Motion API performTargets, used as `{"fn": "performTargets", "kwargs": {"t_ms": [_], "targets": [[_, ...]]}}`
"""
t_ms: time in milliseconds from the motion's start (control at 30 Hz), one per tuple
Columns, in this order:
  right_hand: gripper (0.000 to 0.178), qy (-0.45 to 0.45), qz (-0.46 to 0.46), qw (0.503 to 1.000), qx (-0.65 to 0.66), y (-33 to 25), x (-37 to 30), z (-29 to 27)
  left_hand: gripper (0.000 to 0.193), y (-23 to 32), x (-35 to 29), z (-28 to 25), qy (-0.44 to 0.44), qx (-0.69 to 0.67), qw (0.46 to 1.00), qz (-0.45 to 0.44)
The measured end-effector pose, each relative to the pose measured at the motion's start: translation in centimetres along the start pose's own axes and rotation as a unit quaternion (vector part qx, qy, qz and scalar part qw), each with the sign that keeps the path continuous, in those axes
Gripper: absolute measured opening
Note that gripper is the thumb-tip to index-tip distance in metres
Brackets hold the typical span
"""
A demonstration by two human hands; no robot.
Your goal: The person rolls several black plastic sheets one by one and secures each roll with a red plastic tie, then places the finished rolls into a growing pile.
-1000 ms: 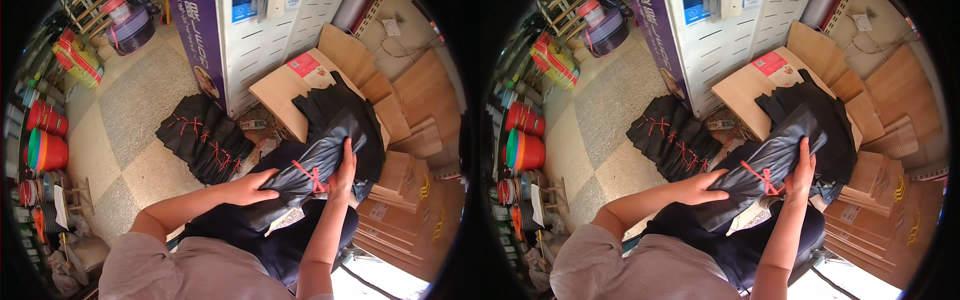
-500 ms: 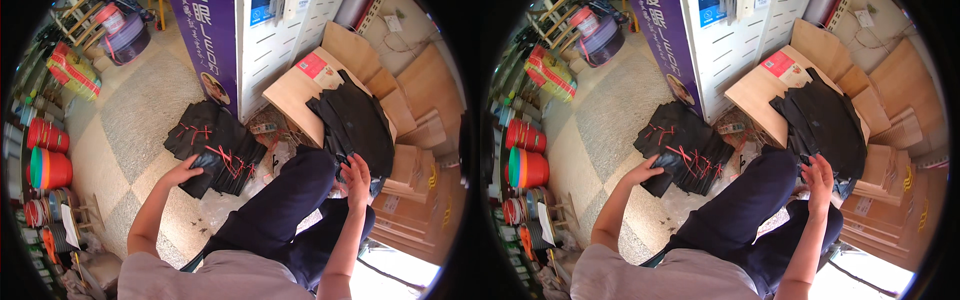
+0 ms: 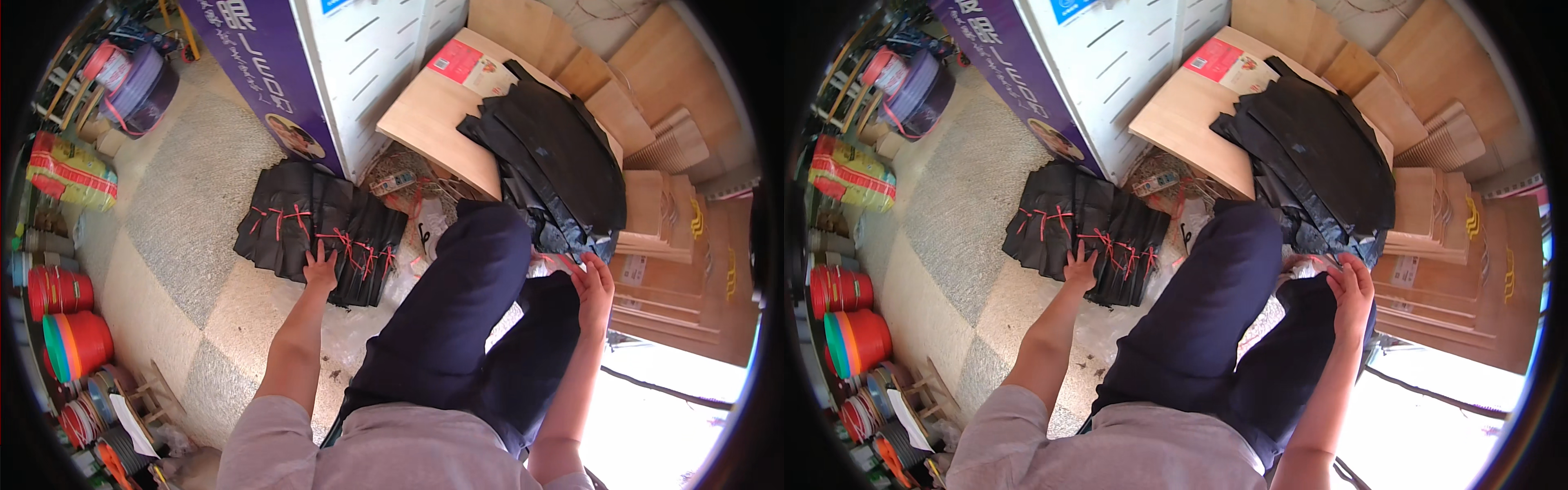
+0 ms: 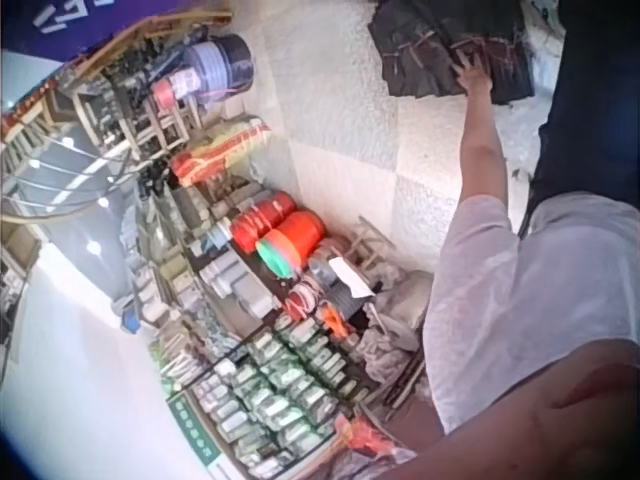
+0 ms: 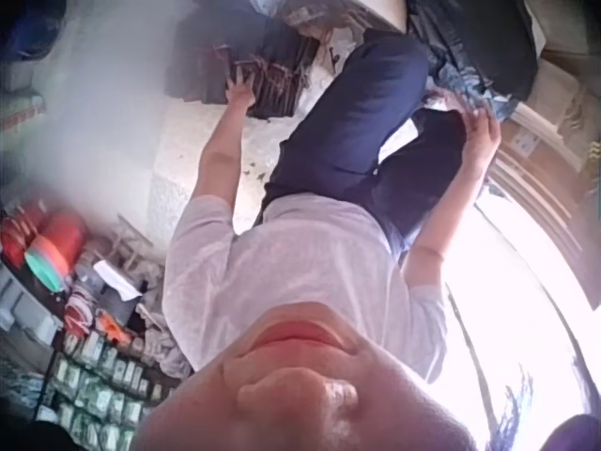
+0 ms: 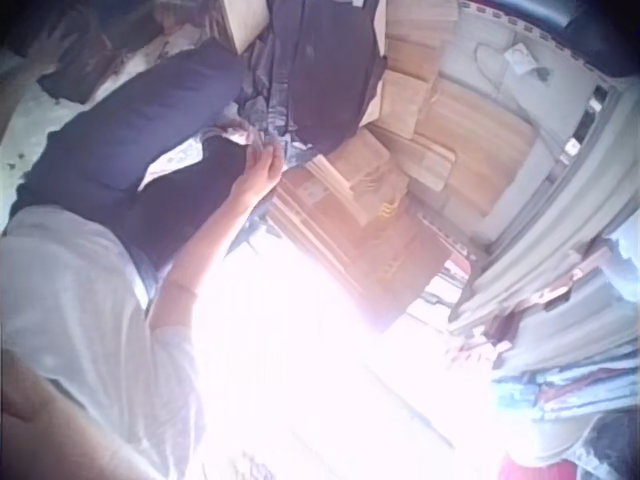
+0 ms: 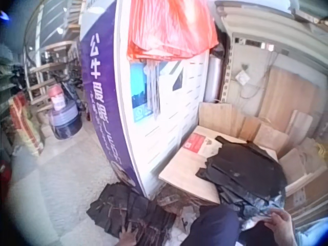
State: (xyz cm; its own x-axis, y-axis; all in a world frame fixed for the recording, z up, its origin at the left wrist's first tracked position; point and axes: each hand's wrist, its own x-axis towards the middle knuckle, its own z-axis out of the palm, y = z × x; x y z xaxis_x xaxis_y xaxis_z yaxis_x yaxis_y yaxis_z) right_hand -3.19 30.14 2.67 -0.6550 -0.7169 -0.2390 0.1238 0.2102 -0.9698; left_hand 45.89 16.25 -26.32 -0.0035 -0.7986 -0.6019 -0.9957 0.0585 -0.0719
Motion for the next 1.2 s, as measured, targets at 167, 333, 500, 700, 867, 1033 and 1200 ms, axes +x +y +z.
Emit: {"fn": "performTargets", "kwargs": {"t_ms": [167, 333, 500, 700, 867, 1033, 1200], "targets": [[0.027, 0.11, -0.039, 0.992, -0.048, -1.8, -1.1, -5.7, 0.075, 1.7, 1.1, -1.2, 0.011, 0.022, 0.999, 0.032], [0.025, 0.2, -0.113, 0.973, 0.005, -2.2, -1.4, -12.0, 0.072, 0.9, -0.5, -2.7, 0.092, 0.041, 0.993, 0.068], [0.022, 0.276, -0.064, 0.958, 0.045, 2.5, -3.4, -19.9, 0.067, 5.5, -0.4, -5.0, 0.173, -0.057, 0.966, 0.184], [0.023, 0.29, 0.033, 0.952, 0.097, 9.2, -4.5, -21.8, 0.051, 15.3, -5.4, -18.1, 0.304, -0.208, 0.877, 0.309], [0.024, 0.249, 0.016, 0.959, 0.133, 8.2, -1.0, -19.5, 0.04, 24.7, -9.6, -27.5, 0.381, -0.242, 0.784, 0.426], [0.026, 0.063, -0.118, 0.986, 0.099, 0.2, 4.4, -12.3, 0.042, 33.7, -12.0, -30.6, 0.341, -0.177, 0.754, 0.533], [0.03, -0.049, -0.394, 0.859, -0.324, 0.5, 10.6, -4.3, 0.031, 37.7, -9.6, -29.2, 0.33, -0.21, 0.76, 0.519]]}}
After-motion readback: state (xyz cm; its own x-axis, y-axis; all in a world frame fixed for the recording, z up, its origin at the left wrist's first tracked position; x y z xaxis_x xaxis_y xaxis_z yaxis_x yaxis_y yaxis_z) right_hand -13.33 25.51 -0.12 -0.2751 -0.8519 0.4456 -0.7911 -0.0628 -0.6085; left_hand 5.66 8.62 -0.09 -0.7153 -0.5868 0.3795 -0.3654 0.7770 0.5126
